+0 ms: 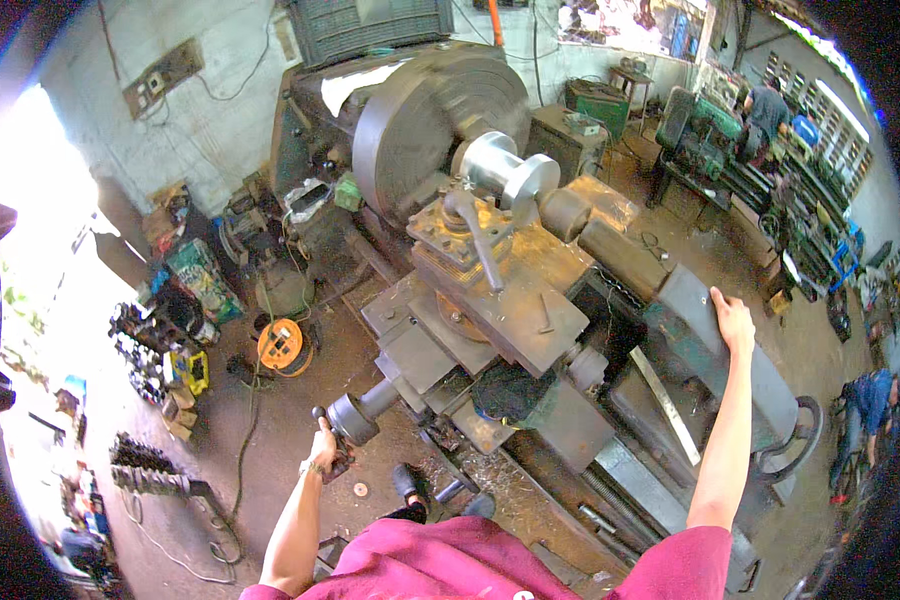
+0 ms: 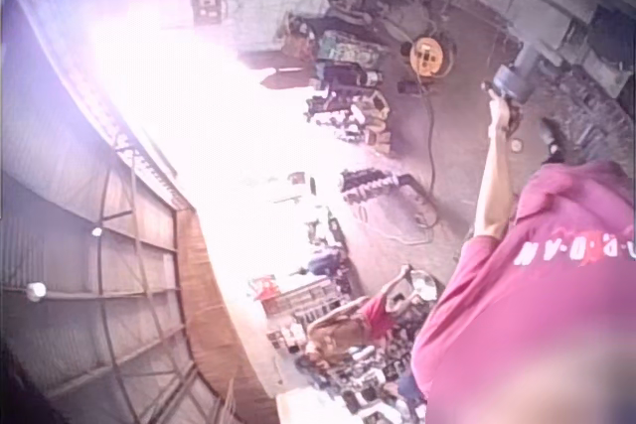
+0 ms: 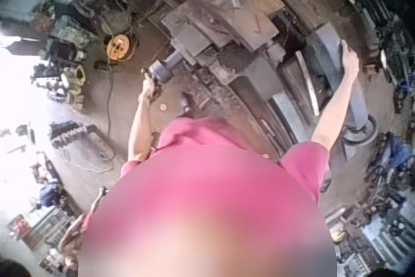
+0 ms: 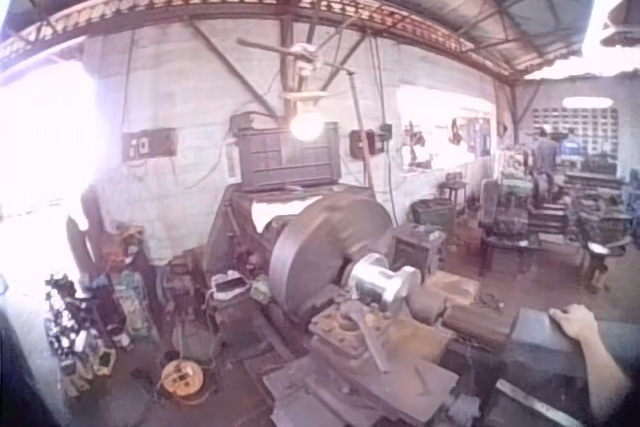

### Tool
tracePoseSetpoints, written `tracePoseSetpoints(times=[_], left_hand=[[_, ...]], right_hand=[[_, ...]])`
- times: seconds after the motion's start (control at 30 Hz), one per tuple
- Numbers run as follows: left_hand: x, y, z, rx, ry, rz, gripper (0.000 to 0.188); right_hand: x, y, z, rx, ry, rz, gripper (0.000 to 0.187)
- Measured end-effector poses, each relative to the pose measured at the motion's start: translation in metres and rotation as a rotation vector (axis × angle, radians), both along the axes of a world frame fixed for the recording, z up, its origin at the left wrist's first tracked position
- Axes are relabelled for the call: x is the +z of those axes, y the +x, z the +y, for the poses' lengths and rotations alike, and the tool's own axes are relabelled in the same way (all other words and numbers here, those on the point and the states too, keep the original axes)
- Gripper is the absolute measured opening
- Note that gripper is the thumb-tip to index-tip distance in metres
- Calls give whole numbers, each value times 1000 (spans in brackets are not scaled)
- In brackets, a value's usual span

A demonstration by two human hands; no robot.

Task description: The person operates a metal lathe, turning a cylindrical metal workpiece. They adjust the machine's controls and levers while the workpiece rotates, producing metal shavings. The person periodically stops to clear shavings and reposition the tool.

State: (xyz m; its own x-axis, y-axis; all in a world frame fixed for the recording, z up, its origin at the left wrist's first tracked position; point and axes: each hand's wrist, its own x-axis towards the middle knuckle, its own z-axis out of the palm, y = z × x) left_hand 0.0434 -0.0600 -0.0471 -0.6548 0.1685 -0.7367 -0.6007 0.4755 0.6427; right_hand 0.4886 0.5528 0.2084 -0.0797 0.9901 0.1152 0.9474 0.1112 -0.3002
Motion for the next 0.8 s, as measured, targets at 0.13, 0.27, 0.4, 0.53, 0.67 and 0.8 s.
tracePoseSetpoints(times=[0.13,0.27,0.4,0.53,0.67,0.8], left_hand=[[-14,12,-10,7,210,148,57],[-23,28,-36,-76,345,303,71],[-16,45,-52,-603,9,705,104],[-2,55,-49,-623,-170,866,110],[17,71,-47,-608,-417,1008,112],[30,82,-38,-530,-545,793,115]], right_hand=[[5,-3,-7,-6,6,2,71],[-4,4,6,-51,-41,3,71],[1,3,4,-31,-88,29,70],[5,-1,-1,-32,-56,30,67],[3,-1,1,-6,-82,29,65],[3,-1,1,-12,-60,14,64]])
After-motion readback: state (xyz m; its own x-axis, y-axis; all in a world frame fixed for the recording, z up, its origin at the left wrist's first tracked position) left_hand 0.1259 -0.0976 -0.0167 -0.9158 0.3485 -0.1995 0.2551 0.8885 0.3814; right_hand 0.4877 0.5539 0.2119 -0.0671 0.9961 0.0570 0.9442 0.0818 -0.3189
